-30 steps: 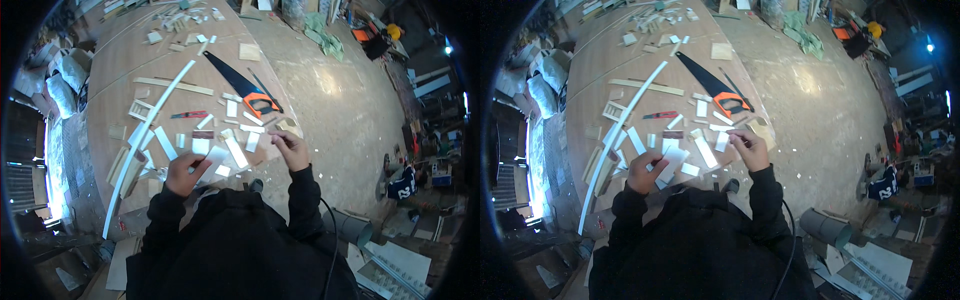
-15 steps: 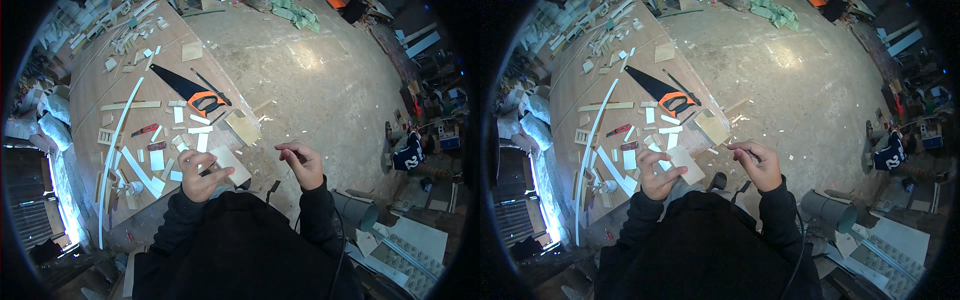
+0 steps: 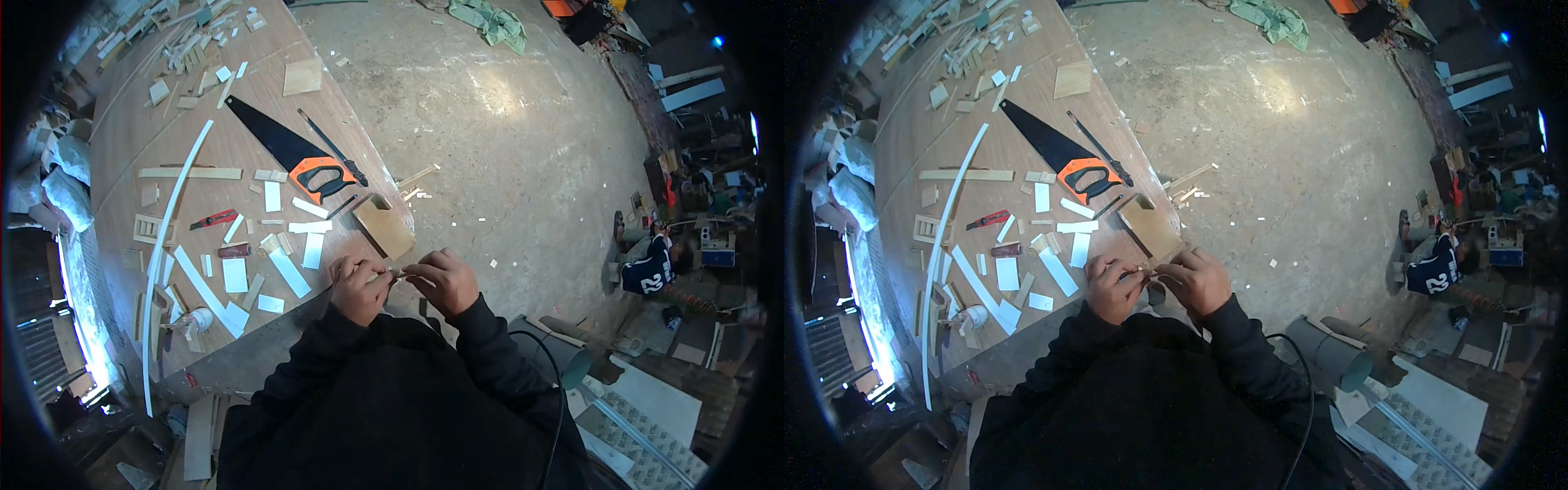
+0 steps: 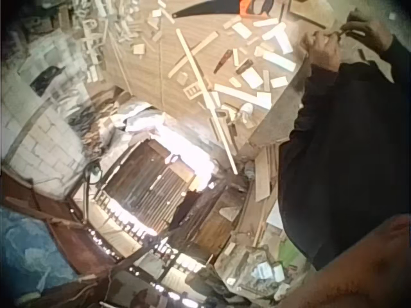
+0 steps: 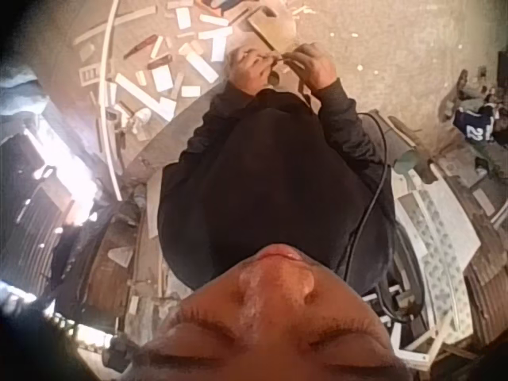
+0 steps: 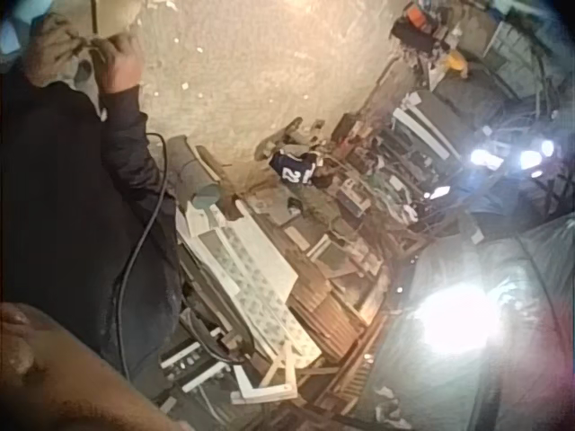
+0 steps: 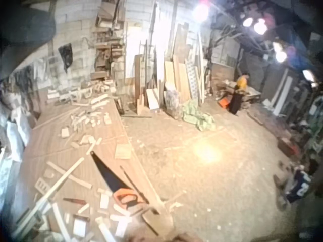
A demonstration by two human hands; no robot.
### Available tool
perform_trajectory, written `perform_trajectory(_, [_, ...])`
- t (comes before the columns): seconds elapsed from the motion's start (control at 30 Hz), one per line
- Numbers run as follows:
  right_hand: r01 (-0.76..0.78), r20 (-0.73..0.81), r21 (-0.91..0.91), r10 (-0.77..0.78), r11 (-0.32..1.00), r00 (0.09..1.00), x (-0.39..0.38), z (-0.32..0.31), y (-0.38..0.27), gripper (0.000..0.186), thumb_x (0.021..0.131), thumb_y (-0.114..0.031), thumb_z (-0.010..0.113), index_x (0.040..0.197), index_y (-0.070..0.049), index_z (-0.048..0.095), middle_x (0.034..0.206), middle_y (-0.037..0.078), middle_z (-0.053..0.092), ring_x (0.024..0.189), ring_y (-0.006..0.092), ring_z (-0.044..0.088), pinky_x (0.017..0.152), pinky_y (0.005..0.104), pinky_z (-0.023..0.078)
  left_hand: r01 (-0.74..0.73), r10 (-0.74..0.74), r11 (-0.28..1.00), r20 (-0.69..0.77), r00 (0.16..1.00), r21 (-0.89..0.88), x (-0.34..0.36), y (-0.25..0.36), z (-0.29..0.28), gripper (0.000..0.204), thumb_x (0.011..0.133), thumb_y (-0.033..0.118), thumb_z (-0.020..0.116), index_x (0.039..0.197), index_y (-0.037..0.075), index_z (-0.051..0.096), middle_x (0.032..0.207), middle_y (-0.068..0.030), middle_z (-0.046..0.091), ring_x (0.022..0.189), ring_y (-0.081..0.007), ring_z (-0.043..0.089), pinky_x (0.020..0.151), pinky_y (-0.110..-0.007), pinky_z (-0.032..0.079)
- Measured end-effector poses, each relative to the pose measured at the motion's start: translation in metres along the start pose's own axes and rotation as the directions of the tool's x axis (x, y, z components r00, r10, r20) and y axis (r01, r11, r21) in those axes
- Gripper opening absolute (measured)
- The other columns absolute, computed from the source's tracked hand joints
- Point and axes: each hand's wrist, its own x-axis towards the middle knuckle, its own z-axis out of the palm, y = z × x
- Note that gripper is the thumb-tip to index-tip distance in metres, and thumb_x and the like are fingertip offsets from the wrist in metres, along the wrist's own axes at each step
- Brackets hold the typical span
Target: The person cuts small wooden pieces with a utility knife, sands them with a sanding block, applies glue using a stick, and attaches the pieces to a small wooden box.
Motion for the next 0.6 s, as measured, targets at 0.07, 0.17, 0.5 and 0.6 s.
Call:
perform_trajectory(0.07, [0.030, -0.040, -0.069, -0.033, 0.997, 0.999, 0.009, 0.009, 0.017, 0.021, 0.070, -0.011, 0.078, 0.091, -0.012, 0.073, 0.081, 0.003, 0.063, 0.072, 0.0227, 0.059, 0.062, 0.0335, 0.049, 0.035, -0.035, 0.999, 0.003, 0.999, -0.008, 0.002, -0.010, 0.011, 0.014, 0.071, 0.014, 0.076, 0.084, 0.016, 0.071, 0.089, 0.0060, 0.060, 0.098, -0.0217, 0.051, 0.085, -0.042, 0.035])
perform_trajectory(0.17, [0.038, -0.071, -0.075, -0.044, 0.996, 0.997, 0.026, 0.021, 0.041, 0.017, 0.069, -0.010, 0.076, 0.086, -0.013, 0.073, 0.079, 0.003, 0.062, 0.074, 0.0218, 0.059, 0.064, 0.0337, 0.049, 0.122, -0.122, 0.992, -0.027, 0.992, -0.016, 0.011, -0.020, 0.021, 0.021, 0.072, 0.016, 0.076, 0.092, 0.018, 0.072, 0.090, 0.0032, 0.060, 0.099, -0.0220, 0.050, 0.087, -0.042, 0.035])
perform_trajectory(0.5, [-0.086, -0.048, 0.127, 0.092, 0.988, 0.995, 0.054, 0.080, 0.140, 0.021, 0.075, -0.004, 0.076, 0.095, -0.011, 0.073, 0.084, 0.008, 0.062, 0.071, 0.0235, 0.063, 0.061, 0.0319, 0.051, 0.550, -0.568, 0.822, -0.156, 0.808, -0.146, -0.024, -0.057, 0.097, 0.027, 0.077, 0.006, 0.075, 0.104, 0.008, 0.069, 0.096, -0.0104, 0.061, 0.082, -0.0285, 0.059, 0.075, -0.037, 0.047])
perform_trajectory(0.6, [-0.072, 0.069, 0.179, 0.061, 0.981, 0.996, 0.064, 0.092, 0.162, 0.020, 0.076, 0.001, 0.074, 0.094, -0.007, 0.072, 0.087, 0.009, 0.061, 0.076, 0.0215, 0.064, 0.064, 0.0307, 0.052, 0.597, -0.578, 0.801, -0.326, 0.748, -0.051, -0.029, -0.058, 0.126, 0.029, 0.074, 0.007, 0.076, 0.102, 0.007, 0.068, 0.088, -0.0063, 0.061, 0.081, -0.0252, 0.058, 0.073, -0.037, 0.045])
